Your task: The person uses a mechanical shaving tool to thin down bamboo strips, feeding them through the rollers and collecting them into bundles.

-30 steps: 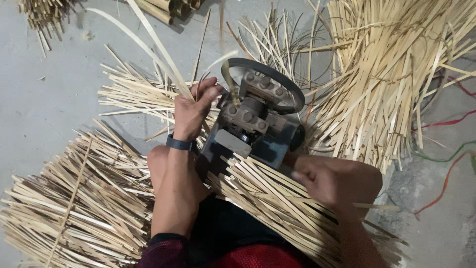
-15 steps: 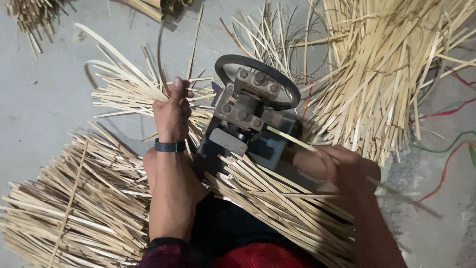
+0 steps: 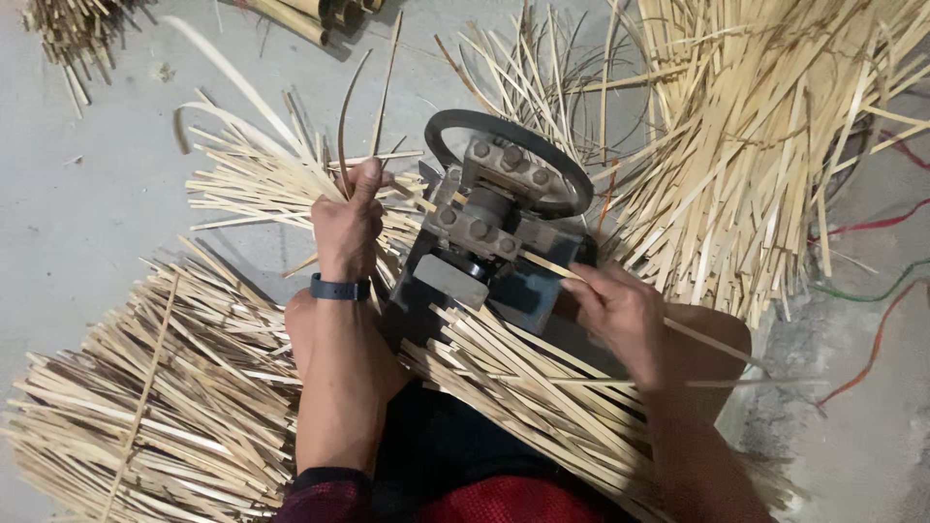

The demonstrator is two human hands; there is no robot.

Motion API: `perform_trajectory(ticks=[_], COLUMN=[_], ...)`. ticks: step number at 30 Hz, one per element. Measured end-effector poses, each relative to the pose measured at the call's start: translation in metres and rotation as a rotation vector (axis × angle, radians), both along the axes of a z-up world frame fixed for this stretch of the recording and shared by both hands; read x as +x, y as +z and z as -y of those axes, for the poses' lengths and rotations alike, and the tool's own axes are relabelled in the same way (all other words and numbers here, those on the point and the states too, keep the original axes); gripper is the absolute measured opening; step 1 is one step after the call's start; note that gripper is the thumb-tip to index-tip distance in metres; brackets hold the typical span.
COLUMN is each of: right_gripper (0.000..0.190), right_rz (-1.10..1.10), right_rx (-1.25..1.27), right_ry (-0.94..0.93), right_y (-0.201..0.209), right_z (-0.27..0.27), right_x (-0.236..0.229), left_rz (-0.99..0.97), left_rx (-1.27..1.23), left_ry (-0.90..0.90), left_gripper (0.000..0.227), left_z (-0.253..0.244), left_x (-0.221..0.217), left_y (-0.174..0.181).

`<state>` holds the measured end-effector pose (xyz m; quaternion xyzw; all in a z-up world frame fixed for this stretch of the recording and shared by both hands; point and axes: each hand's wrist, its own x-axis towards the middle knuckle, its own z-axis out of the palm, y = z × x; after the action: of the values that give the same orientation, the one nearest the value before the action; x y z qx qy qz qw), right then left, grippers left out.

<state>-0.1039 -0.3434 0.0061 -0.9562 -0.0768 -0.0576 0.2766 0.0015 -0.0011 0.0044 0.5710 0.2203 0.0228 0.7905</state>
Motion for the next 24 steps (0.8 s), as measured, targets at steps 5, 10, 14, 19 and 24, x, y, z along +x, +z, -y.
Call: perform_trajectory(ticks=[5, 10, 14, 19, 24], right_gripper=[0.026, 0.026, 0.024, 0.029, 0.027], right_rz=[-0.217, -0.547, -0.442, -0.481, -0.291], right_rx=[0.05, 0.274, 0.074, -0.259, 0.162], right_ry=[0.088, 0.151, 0.356, 0.066, -0.257], right_y=[0.004, -0.035, -0.037, 0.012, 0.022], right_z=[0.036, 0.059, 0.079, 0.118, 0.137], right_x=[-0.013, -0.051, -0.069, -0.067, -0.073], left_rz=[0.057, 0.145, 0.13, 0.124, 0.208], left_rx=[0.016, 0.016, -0.042, -0.224, -0.589], left_ry=[0.002, 0.015, 0.066, 0.219, 0.213], left_gripper=[0.036, 0.032, 0.035, 0.042, 0.044], left_z=[0.007, 0.007, 0.001, -0.022, -0.031], left_x=[0.001, 0.005, 0.007, 0.011, 0.011], left_y=[0.0, -0.013, -0.015, -0.017, -0.031])
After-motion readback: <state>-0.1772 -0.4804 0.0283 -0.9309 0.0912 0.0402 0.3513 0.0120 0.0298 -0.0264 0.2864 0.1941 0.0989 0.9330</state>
